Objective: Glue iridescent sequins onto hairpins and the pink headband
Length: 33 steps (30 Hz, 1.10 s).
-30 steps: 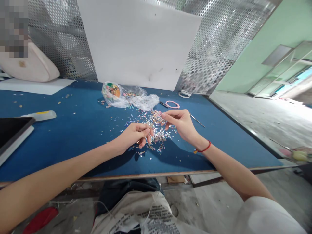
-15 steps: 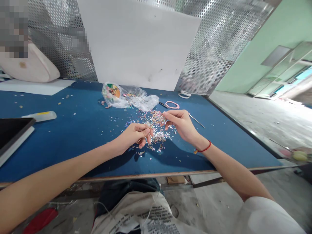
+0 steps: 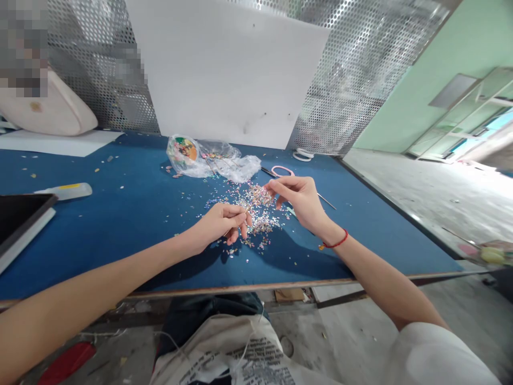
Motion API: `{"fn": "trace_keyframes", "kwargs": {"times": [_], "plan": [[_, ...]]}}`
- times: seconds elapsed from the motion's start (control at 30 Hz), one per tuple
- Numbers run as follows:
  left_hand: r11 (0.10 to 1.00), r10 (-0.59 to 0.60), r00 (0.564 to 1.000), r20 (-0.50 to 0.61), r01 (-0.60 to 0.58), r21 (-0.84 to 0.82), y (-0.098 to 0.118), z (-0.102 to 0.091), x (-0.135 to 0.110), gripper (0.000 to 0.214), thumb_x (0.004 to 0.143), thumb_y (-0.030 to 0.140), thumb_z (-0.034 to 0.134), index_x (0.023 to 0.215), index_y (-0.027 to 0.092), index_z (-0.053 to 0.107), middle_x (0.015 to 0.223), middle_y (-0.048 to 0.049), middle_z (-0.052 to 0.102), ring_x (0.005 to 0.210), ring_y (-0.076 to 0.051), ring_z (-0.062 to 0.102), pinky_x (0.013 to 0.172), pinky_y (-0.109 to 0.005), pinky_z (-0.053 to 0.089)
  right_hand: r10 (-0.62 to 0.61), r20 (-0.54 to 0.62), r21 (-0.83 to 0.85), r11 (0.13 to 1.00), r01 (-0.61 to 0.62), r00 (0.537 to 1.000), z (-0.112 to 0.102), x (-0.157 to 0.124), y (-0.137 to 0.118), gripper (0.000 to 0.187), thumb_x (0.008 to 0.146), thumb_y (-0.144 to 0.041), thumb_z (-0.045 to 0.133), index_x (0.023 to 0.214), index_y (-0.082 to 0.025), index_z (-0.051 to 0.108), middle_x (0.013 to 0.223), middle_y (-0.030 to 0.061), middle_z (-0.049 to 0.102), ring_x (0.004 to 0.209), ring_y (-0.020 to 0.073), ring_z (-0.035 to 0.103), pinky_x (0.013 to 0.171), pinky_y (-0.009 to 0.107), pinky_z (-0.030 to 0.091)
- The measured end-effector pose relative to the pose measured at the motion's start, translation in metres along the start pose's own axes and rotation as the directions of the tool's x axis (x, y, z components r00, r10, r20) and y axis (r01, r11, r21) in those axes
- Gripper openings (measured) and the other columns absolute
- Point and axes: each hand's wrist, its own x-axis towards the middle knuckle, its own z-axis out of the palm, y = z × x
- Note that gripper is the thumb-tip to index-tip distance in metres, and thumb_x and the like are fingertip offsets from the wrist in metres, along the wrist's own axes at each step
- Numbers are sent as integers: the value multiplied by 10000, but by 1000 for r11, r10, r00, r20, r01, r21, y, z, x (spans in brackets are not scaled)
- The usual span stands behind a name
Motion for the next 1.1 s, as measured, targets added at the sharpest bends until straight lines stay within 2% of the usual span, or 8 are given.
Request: {"fn": "trace_keyframes", "kwargs": {"times": [0.27,0.37,0.53,0.77,0.9,1.0,1.1], "plan": [[999,-3,1000,18,2,36,-3,0,1,246,878,353,557,798,128,618,617,-13,631,366,-39,475,386,-166,296,-17,76,-95,995,24,997,-1,1,3,199,743,-411,734,711,-215,746,648,5,651,509,89,501,458,251,459],[999,-6,999,34,5,38,-4,-1,0,240,893,337,533,796,136,622,621,-10,634,357,-37,474,389,-174,290,-85,80,-205,974,100,993,-2,-1,3,205,784,-396,696,715,-205,729,666,11,666,519,93,507,463,253,447],[999,-33,998,51,33,-4,-5,-1,0,247,907,332,514,780,144,614,617,-5,624,336,-33,450,381,-182,285,-265,54,-457,851,260,963,-1,-2,5,214,848,-340,618,708,-196,692,671,16,684,592,114,572,514,259,442],[999,-45,999,29,46,-20,-3,1,1,225,903,309,536,771,144,614,637,-19,635,361,-35,463,392,-184,288,-232,-51,-447,875,186,971,-23,19,23,218,842,-376,624,764,-197,722,681,24,675,616,133,597,540,275,472],[999,-21,999,26,21,-27,-3,0,1,207,907,271,523,781,138,618,641,-23,640,383,-33,472,397,-178,260,-216,17,-519,833,193,976,-36,31,38,164,812,-307,641,864,-211,763,814,41,708,608,126,584,565,286,483],[999,-13,1000,24,14,-47,-4,-1,1,203,907,269,520,785,138,615,636,-17,632,386,-34,470,399,-174,268,-132,168,-611,764,209,977,-37,33,41,287,879,-236,493,1019,-189,739,849,53,706,563,117,573,558,288,465],[998,-8,1000,27,9,-55,-5,-1,2,198,896,283,541,780,140,615,636,-14,631,388,-35,460,399,-175,281,-145,259,-770,566,295,955,-34,31,38,287,889,-193,464,919,-149,746,817,77,709,674,161,604,646,311,446]]}}
